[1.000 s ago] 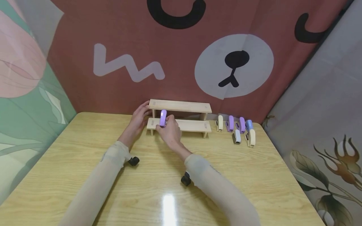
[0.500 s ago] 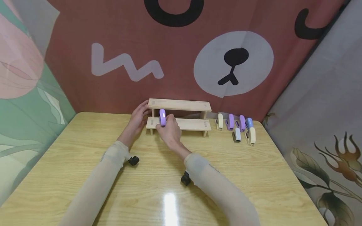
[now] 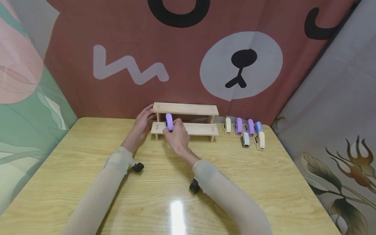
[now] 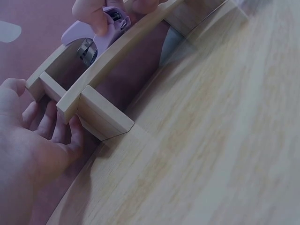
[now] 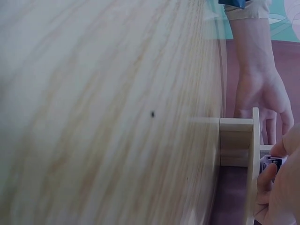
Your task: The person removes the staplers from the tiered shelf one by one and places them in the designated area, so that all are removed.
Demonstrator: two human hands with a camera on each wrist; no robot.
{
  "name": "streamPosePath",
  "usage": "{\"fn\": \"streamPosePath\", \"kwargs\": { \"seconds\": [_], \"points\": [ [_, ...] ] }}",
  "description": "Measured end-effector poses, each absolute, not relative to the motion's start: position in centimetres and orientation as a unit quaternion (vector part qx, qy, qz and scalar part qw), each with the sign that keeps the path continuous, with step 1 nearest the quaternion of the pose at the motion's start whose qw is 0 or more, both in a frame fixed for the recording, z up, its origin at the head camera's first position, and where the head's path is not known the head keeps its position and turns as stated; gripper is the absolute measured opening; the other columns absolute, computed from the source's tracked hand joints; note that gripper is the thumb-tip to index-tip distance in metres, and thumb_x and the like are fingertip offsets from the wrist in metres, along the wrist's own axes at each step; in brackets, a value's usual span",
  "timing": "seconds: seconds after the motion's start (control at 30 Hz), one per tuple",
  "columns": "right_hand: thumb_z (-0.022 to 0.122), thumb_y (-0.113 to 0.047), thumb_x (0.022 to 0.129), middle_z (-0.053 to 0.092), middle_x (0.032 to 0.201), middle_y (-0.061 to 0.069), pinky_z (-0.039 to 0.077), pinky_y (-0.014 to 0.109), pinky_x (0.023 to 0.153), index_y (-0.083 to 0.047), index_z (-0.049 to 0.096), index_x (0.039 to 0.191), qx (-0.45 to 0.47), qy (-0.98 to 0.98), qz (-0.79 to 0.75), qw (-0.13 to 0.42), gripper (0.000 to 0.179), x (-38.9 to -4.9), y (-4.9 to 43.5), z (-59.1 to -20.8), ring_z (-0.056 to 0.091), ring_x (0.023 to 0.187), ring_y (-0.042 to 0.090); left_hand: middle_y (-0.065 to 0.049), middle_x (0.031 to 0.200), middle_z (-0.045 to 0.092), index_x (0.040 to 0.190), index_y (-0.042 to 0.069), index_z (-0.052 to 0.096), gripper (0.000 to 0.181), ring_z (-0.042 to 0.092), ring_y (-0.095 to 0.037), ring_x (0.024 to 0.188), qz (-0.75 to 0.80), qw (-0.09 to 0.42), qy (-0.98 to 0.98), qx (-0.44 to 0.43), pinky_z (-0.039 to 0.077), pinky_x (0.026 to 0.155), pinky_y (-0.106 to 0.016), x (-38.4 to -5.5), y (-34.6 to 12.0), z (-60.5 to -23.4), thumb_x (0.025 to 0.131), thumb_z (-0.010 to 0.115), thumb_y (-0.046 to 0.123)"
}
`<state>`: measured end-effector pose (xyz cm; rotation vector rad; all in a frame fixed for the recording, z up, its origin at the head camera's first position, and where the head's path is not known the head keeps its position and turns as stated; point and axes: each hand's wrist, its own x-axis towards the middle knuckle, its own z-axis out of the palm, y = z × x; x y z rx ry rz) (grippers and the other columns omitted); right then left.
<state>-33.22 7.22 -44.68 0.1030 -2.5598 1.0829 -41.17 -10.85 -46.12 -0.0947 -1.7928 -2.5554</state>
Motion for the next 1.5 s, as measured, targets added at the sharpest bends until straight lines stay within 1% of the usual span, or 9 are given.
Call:
{"fn": "streamPosePath", "kwargs": {
  "seconds": [0.33, 0.47, 0.6, 0.73, 0.87, 1.0, 1.3, 1.4, 1.5],
  "points": [
    [0.072, -0.032, 0.087, 0.062, 0.084, -0.001, 0.048, 0.039, 0.058, -0.014, 0.055, 0.111, 0.039, -0.903, 0.385, 0.187, 0.034, -33.0, 8.6, -44.3, 0.061, 0.067, 0.019, -0.001, 0.142, 0.055, 0.147, 0.031, 0.055, 0.046, 0.05, -0.024, 0.131, -0.81, 0.01, -0.584, -0.05, 0.039, 0.106, -0.049, -41.2, -10.8, -46.1, 0.103, 0.061, 0.041],
    [0.071, -0.032, 0.087, 0.063, 0.086, -0.001, 0.049, 0.04, 0.06, -0.013, 0.055, 0.112, 0.038, -0.904, 0.38, 0.192, 0.035, -32.8, 9.3, -44.3, 0.061, 0.069, 0.02, -0.001, 0.143, 0.054, 0.148, 0.031, 0.055, 0.046, 0.049, -0.024, 0.132, -0.808, 0.01, -0.588, -0.048, 0.037, 0.107, -0.051, -41.1, -10.9, -46.2, 0.103, 0.06, 0.041],
    [0.07, -0.031, 0.087, 0.063, 0.087, 0.001, 0.05, 0.041, 0.062, -0.012, 0.056, 0.113, 0.034, -0.906, 0.373, 0.198, 0.036, -32.4, 10.1, -44.2, 0.061, 0.072, 0.021, 0.001, 0.144, 0.053, 0.148, 0.031, 0.054, 0.046, 0.048, -0.024, 0.134, -0.807, 0.008, -0.588, -0.045, 0.036, 0.108, -0.05, -41.1, -10.9, -46.3, 0.104, 0.06, 0.041],
    [0.069, -0.031, 0.087, 0.062, 0.085, 0.002, 0.049, 0.042, 0.059, -0.012, 0.055, 0.113, 0.032, -0.904, 0.375, 0.202, 0.035, -31.9, 11.1, -44.0, 0.06, 0.07, 0.022, -0.001, 0.144, 0.053, 0.147, 0.03, 0.055, 0.045, 0.047, -0.025, 0.135, -0.814, 0.006, -0.58, -0.042, 0.036, 0.107, -0.049, -41.2, -10.9, -46.3, 0.104, 0.06, 0.039],
    [0.071, -0.035, 0.091, 0.061, 0.083, 0.001, 0.047, 0.04, 0.057, -0.012, 0.055, 0.11, 0.029, -0.901, 0.379, 0.208, 0.034, -31.4, 12.2, -43.8, 0.059, 0.067, 0.021, -0.001, 0.145, 0.053, 0.148, 0.03, 0.054, 0.046, 0.046, -0.026, 0.135, -0.813, 0.005, -0.581, -0.042, 0.036, 0.108, -0.05, -41.2, -10.9, -46.3, 0.104, 0.06, 0.039],
    [0.073, -0.04, 0.093, 0.061, 0.082, 0.002, 0.046, 0.04, 0.057, -0.012, 0.055, 0.109, 0.025, -0.898, 0.382, 0.215, 0.037, -30.9, 13.4, -43.7, 0.058, 0.067, 0.021, -0.001, 0.145, 0.053, 0.149, 0.029, 0.053, 0.047, 0.045, -0.026, 0.136, -0.812, 0.004, -0.583, -0.044, 0.034, 0.11, -0.051, -41.1, -10.9, -46.2, 0.103, 0.06, 0.04],
    [0.073, -0.047, 0.092, 0.062, 0.091, 0.005, 0.048, 0.041, 0.064, -0.012, 0.056, 0.113, -0.005, -0.897, 0.393, 0.203, 0.045, -30.1, 16.9, -43.9, 0.059, 0.077, 0.024, -0.001, 0.144, 0.054, 0.148, 0.03, 0.054, 0.046, 0.048, -0.024, 0.134, -0.813, 0.002, -0.581, -0.045, 0.036, 0.108, -0.051, -41.1, -10.8, -46.2, 0.103, 0.061, 0.04],
    [0.073, -0.044, 0.092, 0.063, 0.093, 0.006, 0.048, 0.042, 0.066, -0.011, 0.055, 0.114, -0.01, -0.9, 0.391, 0.192, 0.044, -29.8, 18.5, -44.0, 0.06, 0.078, 0.025, 0.0, 0.145, 0.053, 0.148, 0.031, 0.054, 0.046, 0.047, -0.024, 0.134, -0.812, 0.0, -0.582, -0.042, 0.034, 0.11, -0.051, -41.1, -10.8, -46.2, 0.103, 0.06, 0.04],
    [0.071, -0.036, 0.092, 0.063, 0.095, 0.008, 0.047, 0.042, 0.067, -0.01, 0.054, 0.116, -0.009, -0.904, 0.386, 0.182, 0.04, -29.4, 19.9, -44.0, 0.059, 0.079, 0.026, -0.001, 0.147, 0.052, 0.149, 0.031, 0.053, 0.047, 0.046, -0.024, 0.135, -0.811, 0.0, -0.584, -0.041, 0.032, 0.111, -0.051, -41.0, -10.9, -46.2, 0.104, 0.06, 0.041]
  ]
}}
